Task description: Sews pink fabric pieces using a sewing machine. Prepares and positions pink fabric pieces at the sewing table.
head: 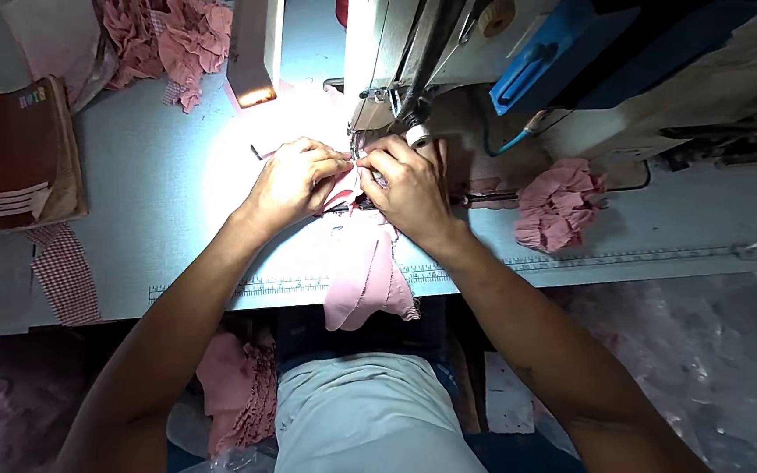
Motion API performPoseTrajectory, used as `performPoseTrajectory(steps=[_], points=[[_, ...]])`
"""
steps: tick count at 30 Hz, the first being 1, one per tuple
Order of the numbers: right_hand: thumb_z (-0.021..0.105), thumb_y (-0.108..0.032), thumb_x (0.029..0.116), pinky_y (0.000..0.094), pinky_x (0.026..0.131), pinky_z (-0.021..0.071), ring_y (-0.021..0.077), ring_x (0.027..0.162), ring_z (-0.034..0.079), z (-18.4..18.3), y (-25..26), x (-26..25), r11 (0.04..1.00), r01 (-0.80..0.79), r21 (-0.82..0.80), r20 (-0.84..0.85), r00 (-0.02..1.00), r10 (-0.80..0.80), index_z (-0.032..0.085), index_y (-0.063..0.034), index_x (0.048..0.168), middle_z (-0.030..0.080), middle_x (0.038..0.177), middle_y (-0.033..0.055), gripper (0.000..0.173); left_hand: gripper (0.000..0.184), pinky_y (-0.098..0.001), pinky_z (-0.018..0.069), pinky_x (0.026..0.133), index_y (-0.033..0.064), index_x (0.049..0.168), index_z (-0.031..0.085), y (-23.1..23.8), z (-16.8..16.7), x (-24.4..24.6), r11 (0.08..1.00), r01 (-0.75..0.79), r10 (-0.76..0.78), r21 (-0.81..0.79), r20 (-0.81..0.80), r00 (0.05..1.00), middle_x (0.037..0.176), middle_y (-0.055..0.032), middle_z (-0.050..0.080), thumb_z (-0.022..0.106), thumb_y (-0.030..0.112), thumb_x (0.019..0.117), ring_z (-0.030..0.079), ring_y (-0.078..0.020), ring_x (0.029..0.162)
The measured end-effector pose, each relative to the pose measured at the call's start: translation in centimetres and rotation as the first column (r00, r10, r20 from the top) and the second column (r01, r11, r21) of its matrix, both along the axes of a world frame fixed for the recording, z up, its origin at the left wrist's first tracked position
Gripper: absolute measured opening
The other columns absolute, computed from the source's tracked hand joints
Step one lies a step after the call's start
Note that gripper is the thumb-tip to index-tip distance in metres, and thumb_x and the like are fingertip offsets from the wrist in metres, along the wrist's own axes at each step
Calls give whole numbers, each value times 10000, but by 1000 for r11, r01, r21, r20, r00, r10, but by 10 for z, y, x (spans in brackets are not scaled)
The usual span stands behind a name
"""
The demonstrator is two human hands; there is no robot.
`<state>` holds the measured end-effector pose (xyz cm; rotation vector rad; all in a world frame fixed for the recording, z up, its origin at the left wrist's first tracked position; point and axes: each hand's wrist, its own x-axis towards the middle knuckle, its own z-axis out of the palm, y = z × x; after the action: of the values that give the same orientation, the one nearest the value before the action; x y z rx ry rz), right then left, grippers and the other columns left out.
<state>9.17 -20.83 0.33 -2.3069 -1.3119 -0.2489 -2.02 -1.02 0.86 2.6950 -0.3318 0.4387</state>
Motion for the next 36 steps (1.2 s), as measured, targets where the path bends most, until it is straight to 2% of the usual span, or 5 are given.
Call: performPoseTrajectory(steps=[6, 12, 20, 25, 36], points=[[591, -289, 1008, 427, 941, 472, 258, 1080, 622, 14, -4, -19, 967, 221, 131, -109, 972, -207, 749, -141, 1065, 715, 1044, 53, 224, 327, -448, 471, 1067, 139, 1202, 764, 4, -2, 8, 1000, -19, 20, -12, 21, 1000, 1302, -10, 717, 498, 182, 1016, 620, -250, 1272], [556, -539, 1006, 540, 810, 415, 315, 939, 610, 29, -18, -50, 957, 273, -99, -253, 923, -290, 712, -141, 972, 673, 912, 84, 429, 263, -408, 446, 1116, 94, 1179, 749, -14, 0, -8, 982, -128, 136, -140, 49, 990, 1290, -79, 693, 545, 169, 1031, 605, -226, 1271], [595, -306, 971, 479, 689, 457, 205, 753, 639, 43, 0, -35, 955, 231, -186, -520, 802, -295, 675, -128, 951, 655, 771, 26, 196, 327, -439, 472, 1043, 149, 1238, 715, -24, 1, -39, 985, -157, 160, -67, 36, 986, 1208, -59, 716, 598, 360, 1016, 643, -228, 1176], [656, -172, 932, 404, 689, 509, 153, 677, 610, 39, -3, -29, 985, 156, -71, -557, 813, -169, 587, -112, 1242, 638, 773, 13, 323, 253, -455, 480, 1048, 162, 1135, 751, -16, 3, -33, 991, -90, 85, 102, 48, 995, 1198, -81, 716, 519, 211, 1048, 645, -283, 1178], [616, -99, 972, 470, 632, 509, 269, 719, 642, 41, -24, -55, 998, 53, -32, -344, 937, -61, 754, -76, 1029, 667, 819, 114, 151, 240, -431, 451, 1107, 42, 1082, 731, -4, 16, -17, 982, 153, -158, 108, 44, 986, 1216, -123, 713, 532, 136, 989, 604, -310, 1269]])
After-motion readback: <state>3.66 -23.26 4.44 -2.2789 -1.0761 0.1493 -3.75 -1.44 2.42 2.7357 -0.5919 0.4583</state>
